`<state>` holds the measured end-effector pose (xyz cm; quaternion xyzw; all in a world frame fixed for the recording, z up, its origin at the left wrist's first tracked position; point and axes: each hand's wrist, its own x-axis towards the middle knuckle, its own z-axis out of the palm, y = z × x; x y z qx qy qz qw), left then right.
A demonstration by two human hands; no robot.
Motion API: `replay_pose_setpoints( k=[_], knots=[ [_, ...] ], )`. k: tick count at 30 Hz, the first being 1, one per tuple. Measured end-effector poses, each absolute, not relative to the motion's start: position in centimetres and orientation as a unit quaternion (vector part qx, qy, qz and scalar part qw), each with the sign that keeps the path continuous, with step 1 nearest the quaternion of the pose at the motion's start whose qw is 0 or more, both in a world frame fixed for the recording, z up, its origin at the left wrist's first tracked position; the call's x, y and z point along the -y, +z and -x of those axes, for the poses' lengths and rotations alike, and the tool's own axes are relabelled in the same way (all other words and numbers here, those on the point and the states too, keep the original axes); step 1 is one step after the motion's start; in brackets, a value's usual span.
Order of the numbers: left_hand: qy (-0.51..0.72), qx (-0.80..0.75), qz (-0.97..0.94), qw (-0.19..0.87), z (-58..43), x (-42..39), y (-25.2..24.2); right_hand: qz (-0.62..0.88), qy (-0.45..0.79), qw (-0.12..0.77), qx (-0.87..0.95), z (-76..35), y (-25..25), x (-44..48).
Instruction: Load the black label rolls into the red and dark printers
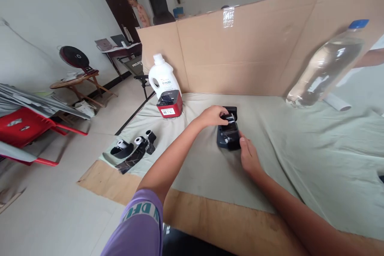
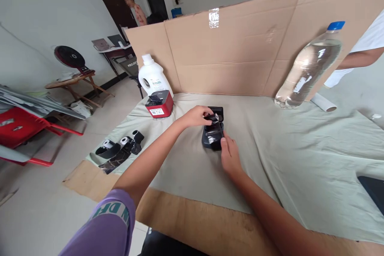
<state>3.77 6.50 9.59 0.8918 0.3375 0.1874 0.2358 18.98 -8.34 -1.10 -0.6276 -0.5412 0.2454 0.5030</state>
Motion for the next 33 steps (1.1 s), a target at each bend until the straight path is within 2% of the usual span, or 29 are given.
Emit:
replay_pose_setpoints(
  k=[2, 4, 8, 12, 17, 27, 33],
  knots=[
    [0.311, -0.351, -0.835, 0.288, -1.0, -5.4, 9.2, 0.623, 0.261, 0.517, 0.526, -19.1, -1.1, 8.4],
    [0.384, -0.371, -0.773, 0.341, 2.1, -3.8, 8.3, 0.62, 0.277, 0.53, 0.508, -19.2, -1.4, 8.4],
    [0.427, -0.476, -0.639, 0.428, 8.4, 0.7, 5.9, 0.621, 0.288, 0.528, 0.504, -19.4, -1.7, 8.2],
    [0.456, -0.573, -0.517, 0.444, 12.6, 4.7, 3.7, 0.635, 0.275, 0.515, 0.506, -19.3, -1.2, 8.3],
    [0.496, -0.547, -0.501, 0.452, 14.3, 7.2, 2.7, 0.648, 0.274, 0.505, 0.5, -19.1, -0.9, 8.5],
    [0.577, -0.513, -0.507, 0.384, 15.7, 5.6, 1.8, 0.646, 0.287, 0.5, 0.5, -19.2, -0.1, 8.7],
    [0.516, -0.577, -0.573, 0.27, 15.2, 6.1, 1.3, 0.648, 0.288, 0.499, 0.498, -19.3, -0.2, 8.7]
  ],
)
